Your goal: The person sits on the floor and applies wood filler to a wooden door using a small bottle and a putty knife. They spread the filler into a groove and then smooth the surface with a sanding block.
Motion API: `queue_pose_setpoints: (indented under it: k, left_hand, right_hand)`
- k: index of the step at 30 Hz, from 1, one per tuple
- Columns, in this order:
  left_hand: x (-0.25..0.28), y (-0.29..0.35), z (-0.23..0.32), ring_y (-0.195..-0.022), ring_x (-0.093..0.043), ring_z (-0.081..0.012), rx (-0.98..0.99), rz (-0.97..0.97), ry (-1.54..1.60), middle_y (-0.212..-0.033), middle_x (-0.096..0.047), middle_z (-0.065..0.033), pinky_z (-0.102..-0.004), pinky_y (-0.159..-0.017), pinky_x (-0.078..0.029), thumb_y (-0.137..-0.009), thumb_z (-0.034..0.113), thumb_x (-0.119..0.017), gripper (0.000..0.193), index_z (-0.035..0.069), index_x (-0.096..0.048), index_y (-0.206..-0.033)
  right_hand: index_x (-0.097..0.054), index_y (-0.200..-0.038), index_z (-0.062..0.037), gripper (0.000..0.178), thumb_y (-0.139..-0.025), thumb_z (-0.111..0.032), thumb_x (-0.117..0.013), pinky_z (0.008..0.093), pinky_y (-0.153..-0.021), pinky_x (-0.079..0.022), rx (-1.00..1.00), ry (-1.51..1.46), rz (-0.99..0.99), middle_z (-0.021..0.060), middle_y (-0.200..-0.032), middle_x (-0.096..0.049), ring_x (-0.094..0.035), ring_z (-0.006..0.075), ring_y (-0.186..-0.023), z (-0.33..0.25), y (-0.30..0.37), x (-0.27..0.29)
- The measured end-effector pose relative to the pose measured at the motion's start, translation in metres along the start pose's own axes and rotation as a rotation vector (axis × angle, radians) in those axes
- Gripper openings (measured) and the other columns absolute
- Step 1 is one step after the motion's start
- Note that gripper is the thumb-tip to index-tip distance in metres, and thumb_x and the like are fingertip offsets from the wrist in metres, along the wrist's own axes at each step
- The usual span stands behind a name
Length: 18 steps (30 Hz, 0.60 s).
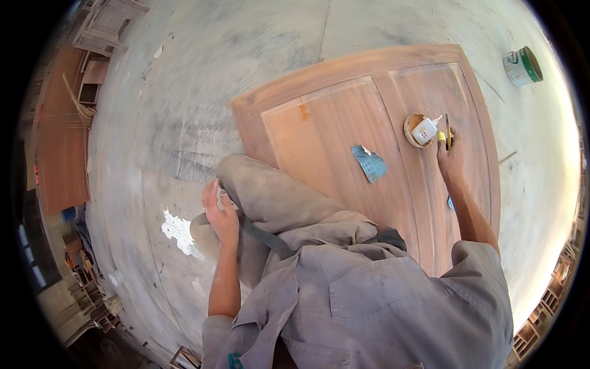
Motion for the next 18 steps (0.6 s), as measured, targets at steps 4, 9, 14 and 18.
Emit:
queue_pose_setpoints:
  k: [4, 9, 14, 18]
  left_hand:
    - [0.028, 0.0, -0.044, -0.129, -0.053, -0.0366, 0.053, -0.026, -0.26, -0.134, -0.063, -0.0158, -0.0502, -0.109, -0.042, -0.093, 0.007, -0.062, 0.035, 0.003, -0.065, -0.128]
    - [0.04, 0.016, -0.139, -0.117, -0.061, -0.0367, 0.205, -0.2, -0.486, -0.118, -0.071, -0.0155, -0.0497, -0.098, -0.049, -0.095, 0.019, -0.061, 0.028, 0.004, -0.072, -0.116]
    - [0.03, 0.012, -0.145, -0.092, -0.07, -0.0419, 0.491, -0.272, -0.416, -0.099, -0.073, -0.0224, -0.047, -0.084, -0.054, -0.097, 0.034, -0.056, 0.038, 0.004, -0.075, -0.111]
    - [0.032, 0.008, -0.146, -0.09, -0.07, -0.0413, 0.558, -0.246, -0.32, -0.097, -0.074, -0.021, -0.0487, -0.082, -0.054, -0.096, 0.035, -0.056, 0.037, 0.007, -0.076, -0.11]
  right_hand:
    - [-0.048, -0.147, -0.0086, 0.045, -0.102, -0.008, -0.049, 0.0487, -0.089, -0.051, 0.221, -0.012, -0.082, 0.0311, -0.121, -0.064, -0.064, 0.0469, -0.107, -0.051, 0.041, -0.026]
    - [-0.048, -0.15, -0.0212, 0.058, -0.094, -0.007, -0.054, 0.0535, -0.078, -0.053, 0.37, -0.007, -0.435, 0.0265, -0.108, -0.065, -0.066, 0.0469, -0.09, -0.158, 0.08, -0.135]
    - [-0.051, -0.148, -0.0275, 0.059, -0.092, -0.011, -0.058, 0.0533, -0.072, -0.055, 0.455, 0.183, -0.443, 0.0224, -0.102, -0.065, -0.068, 0.0433, -0.081, -0.212, 0.08, -0.188]
    - [-0.052, -0.148, -0.0284, 0.058, -0.093, -0.012, -0.059, 0.0534, -0.071, -0.056, 0.435, 0.202, -0.441, 0.0215, -0.104, -0.065, -0.069, 0.042, -0.079, -0.223, 0.075, -0.206]
Point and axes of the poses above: each hand's wrist, its own y-axis away from the middle knuckle, its own x-axis out of the back of the hand, z = x × y, the point moved 9 cm from there along -y, towards the middle knuckle
